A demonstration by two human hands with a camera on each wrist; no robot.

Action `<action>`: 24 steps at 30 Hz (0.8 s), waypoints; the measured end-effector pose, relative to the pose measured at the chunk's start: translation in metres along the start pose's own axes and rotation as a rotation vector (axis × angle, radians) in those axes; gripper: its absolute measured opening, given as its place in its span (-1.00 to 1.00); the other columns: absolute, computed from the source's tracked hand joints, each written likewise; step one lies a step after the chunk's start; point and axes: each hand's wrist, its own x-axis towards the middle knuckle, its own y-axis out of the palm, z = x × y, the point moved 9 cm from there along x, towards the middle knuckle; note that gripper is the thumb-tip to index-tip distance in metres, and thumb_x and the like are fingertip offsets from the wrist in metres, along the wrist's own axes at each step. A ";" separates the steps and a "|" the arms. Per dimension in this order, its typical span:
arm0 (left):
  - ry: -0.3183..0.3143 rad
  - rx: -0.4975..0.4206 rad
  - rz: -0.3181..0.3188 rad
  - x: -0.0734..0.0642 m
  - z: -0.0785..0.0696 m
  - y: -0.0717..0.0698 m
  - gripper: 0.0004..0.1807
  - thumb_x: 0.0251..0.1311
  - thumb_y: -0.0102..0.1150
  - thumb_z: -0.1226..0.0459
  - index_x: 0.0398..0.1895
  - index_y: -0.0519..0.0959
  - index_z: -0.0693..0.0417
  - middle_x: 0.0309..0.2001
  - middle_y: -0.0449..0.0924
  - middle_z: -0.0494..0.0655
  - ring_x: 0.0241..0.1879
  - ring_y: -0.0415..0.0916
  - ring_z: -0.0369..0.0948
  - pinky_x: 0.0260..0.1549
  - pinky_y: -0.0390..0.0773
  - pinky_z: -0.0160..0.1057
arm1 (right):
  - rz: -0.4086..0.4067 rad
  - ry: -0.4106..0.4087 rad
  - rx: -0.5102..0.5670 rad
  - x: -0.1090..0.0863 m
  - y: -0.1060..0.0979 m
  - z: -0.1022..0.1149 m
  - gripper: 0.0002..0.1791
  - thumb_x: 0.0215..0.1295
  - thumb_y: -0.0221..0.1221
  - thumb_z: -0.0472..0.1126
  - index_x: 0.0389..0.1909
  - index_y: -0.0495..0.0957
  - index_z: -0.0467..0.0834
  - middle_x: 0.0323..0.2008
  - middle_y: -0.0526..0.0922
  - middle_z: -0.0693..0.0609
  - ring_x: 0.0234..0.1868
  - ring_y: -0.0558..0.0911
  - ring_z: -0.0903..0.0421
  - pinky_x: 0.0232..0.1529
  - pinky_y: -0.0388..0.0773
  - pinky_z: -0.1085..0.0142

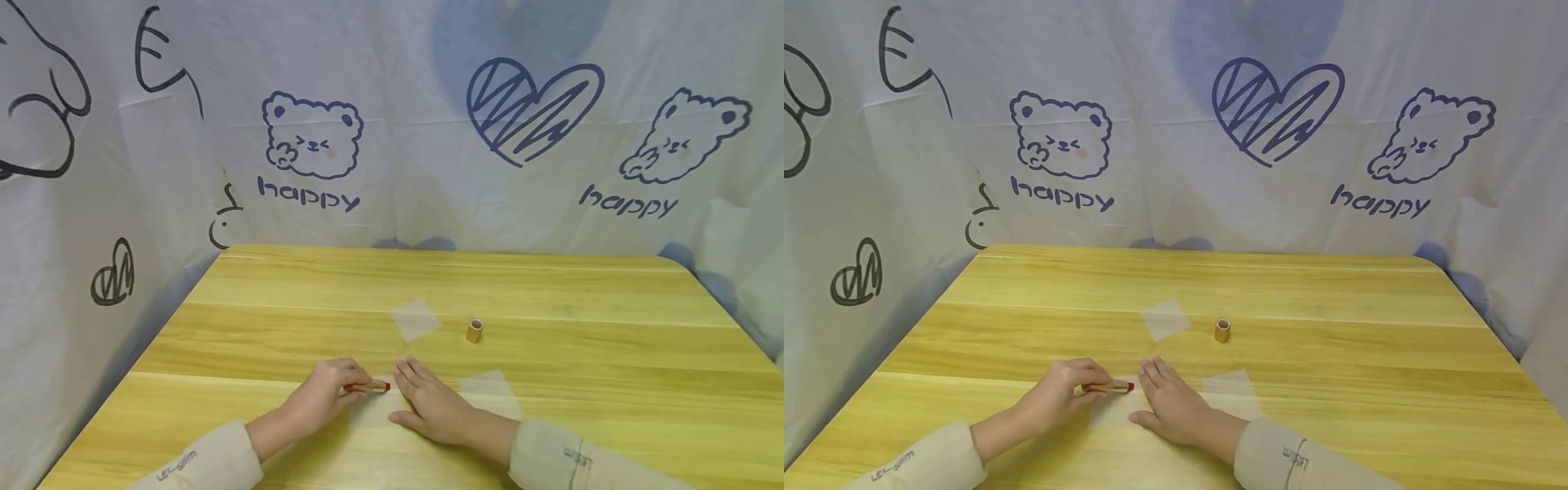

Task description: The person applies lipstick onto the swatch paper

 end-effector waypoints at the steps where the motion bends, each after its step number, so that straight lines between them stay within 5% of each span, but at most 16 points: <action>1: 0.002 0.003 -0.001 0.000 0.000 0.000 -0.84 -0.09 0.32 0.49 -0.36 0.66 0.23 -0.32 0.66 0.00 -0.40 0.61 -0.23 -0.38 0.53 -0.61 | 0.000 0.000 -0.002 0.000 0.000 0.000 -0.27 0.36 -0.05 0.11 0.31 0.15 -0.38 0.38 0.07 -0.27 0.43 0.02 -0.20 0.39 0.10 -0.01; 24: 0.028 0.017 -0.017 -0.011 -0.003 -0.004 -0.83 -0.11 0.34 0.49 -0.38 0.66 0.21 -0.36 0.66 -0.01 -0.43 0.59 -0.25 -0.42 0.53 -0.61 | -0.006 0.001 -0.012 0.000 0.000 0.000 -0.27 0.36 -0.04 0.11 0.31 0.16 -0.38 0.39 0.07 -0.27 0.43 0.02 -0.20 0.39 0.09 -0.01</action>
